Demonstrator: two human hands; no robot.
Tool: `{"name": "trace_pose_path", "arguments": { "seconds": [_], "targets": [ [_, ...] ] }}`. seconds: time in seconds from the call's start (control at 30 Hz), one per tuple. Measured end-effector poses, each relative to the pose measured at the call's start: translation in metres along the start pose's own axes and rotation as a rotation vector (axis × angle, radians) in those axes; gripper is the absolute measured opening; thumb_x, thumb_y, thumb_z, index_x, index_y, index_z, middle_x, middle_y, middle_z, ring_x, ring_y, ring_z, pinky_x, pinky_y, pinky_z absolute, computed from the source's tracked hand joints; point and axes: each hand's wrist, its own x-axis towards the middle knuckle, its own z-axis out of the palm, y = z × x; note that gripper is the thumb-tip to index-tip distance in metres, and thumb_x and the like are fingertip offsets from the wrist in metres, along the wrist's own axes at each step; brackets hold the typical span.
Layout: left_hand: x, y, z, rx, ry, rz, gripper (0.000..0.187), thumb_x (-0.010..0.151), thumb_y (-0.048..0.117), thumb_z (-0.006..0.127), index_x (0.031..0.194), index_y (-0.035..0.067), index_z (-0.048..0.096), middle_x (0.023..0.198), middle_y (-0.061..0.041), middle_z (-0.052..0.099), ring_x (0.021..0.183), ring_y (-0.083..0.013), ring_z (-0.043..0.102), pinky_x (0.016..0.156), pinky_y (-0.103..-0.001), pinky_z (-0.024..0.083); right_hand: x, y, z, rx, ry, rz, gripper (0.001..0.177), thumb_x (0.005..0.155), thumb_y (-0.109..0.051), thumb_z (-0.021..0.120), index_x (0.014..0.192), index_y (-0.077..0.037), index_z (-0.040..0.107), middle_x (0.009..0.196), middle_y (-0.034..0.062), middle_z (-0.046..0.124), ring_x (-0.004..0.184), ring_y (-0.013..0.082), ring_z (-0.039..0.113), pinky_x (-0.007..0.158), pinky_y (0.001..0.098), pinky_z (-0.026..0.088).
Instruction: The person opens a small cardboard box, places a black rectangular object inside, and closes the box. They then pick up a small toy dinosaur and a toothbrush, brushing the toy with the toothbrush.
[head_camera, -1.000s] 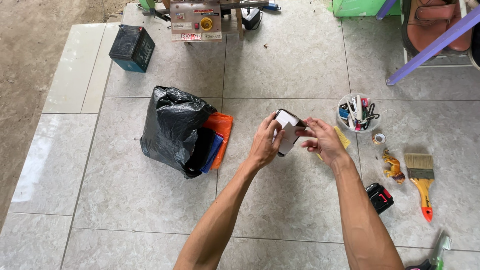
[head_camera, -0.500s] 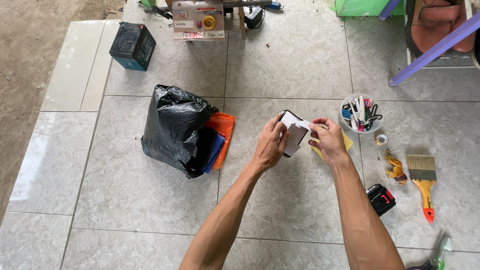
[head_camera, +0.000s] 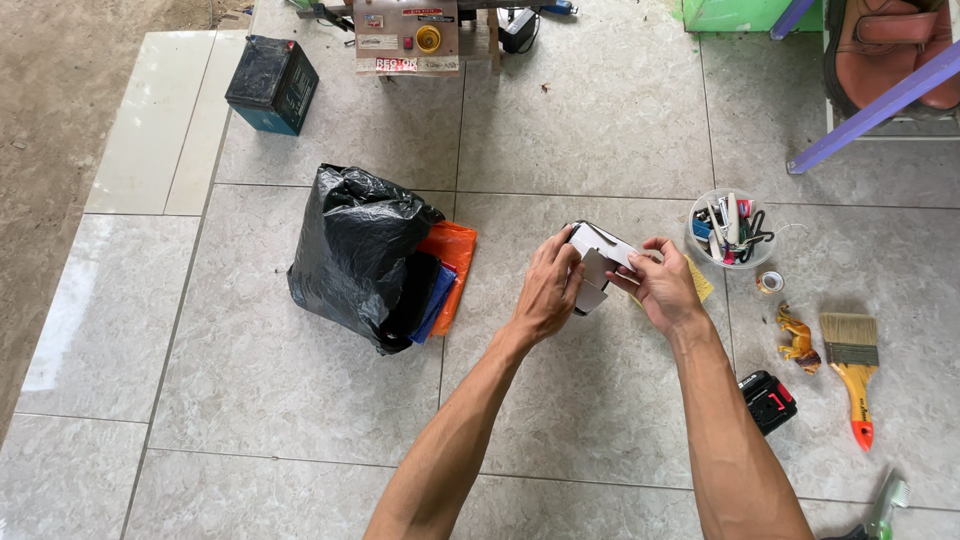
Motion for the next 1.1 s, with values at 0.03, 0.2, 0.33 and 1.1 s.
{"name": "trace_pose_path", "arguments": {
  "seconds": [0.03,0.2,0.33,1.1],
  "targets": [
    [0.0,0.0,0.0,0.006,-0.006,-0.004,0.012,0.104,0.017,0.056,0.105,0.005,0.052,0.159,-0.02,0.041,0.141,-0.043,0.044,0.112,-0.054,0.041,0.002,0.001,-0.002,0.037,0.004,0.009,0.025,0.098,-0.002,0.057,0.116,-0.008,0.041,0.104,0.0143,0.06,0.087,0.0181,0.067,0.086,0.04,0.065],
    [0.0,0.0,-0.001,-0.004,-0.022,-0.043,0.01,0.104,0.016,0.053,0.104,0.006,0.052,0.16,-0.021,0.039,0.142,-0.0427,0.042,0.112,-0.053,0.04,0.004,0.001,-0.005,-0.158,-0.014,-0.041,0.023,0.102,-0.003,0.059,0.117,-0.006,0.042,0.1,0.0096,0.055,0.082,0.0145,0.065,0.084,0.0399,0.063],
    [0.002,0.001,0.0,-0.035,-0.021,-0.028,0.012,0.105,0.017,0.053,0.104,0.005,0.051,0.159,-0.021,0.039,0.143,-0.0419,0.044,0.114,-0.053,0.042,-0.001,-0.009,-0.007,-0.264,-0.045,-0.073,0.021,0.101,-0.006,0.061,0.113,-0.007,0.044,0.094,0.0055,0.057,0.078,0.0119,0.063,0.079,0.0383,0.062],
    [0.001,0.006,-0.066,-0.011,0.008,0.022,0.012,0.101,0.015,0.055,0.106,0.004,0.051,0.159,-0.034,0.035,0.14,-0.0506,0.044,0.11,-0.057,0.043,-0.019,-0.046,0.082,-0.34,-0.13,-0.026,0.047,0.088,-0.01,0.072,0.13,0.007,0.057,0.108,0.0181,0.065,0.097,0.0242,0.07,0.09,0.0404,0.065]
  ]
}}
